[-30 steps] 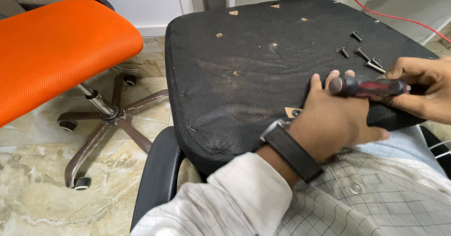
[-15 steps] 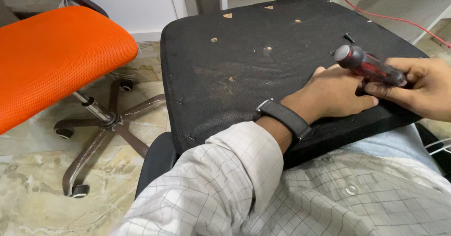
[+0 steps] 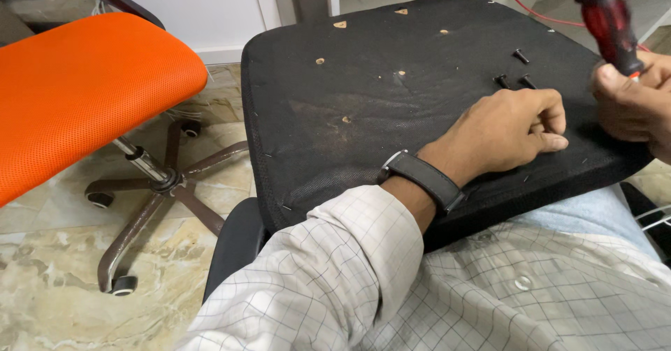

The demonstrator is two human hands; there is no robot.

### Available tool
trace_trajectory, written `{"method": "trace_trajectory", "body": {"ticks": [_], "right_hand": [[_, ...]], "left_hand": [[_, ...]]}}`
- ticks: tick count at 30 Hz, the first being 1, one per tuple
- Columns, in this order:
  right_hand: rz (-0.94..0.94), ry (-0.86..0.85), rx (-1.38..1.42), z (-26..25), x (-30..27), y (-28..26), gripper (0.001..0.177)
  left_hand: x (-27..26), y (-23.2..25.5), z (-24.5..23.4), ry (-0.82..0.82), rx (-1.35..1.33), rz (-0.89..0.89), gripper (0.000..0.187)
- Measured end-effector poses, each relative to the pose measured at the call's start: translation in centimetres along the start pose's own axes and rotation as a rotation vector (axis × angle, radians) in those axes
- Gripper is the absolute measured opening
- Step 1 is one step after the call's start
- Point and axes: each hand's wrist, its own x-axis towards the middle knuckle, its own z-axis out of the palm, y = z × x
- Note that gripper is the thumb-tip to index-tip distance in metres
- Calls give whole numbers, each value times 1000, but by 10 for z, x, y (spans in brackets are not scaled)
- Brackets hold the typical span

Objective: The person uses a small hex key and a screwdriver to tighten multiple screws into the underside of a black upholstered chair seat. The person works methodically across several screw holes, switching tools as needed.

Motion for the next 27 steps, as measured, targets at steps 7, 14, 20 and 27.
{"method": "trace_trajectory", "body": {"ticks": [7, 14, 20, 27], "right_hand": [[-17, 50, 71, 13, -2, -20, 45], [-57, 8, -58, 10, -2, -12, 48], [-58, -97, -14, -27, 30, 50, 54], [23, -156, -267, -84, 87, 150, 61]], "left_hand": [[5, -4, -4, 8, -99, 73, 20], [8, -8, -27, 72, -101, -125, 21], [9, -5, -27, 100, -54, -163, 20], [8, -16, -15, 40, -91, -5, 25]]}}
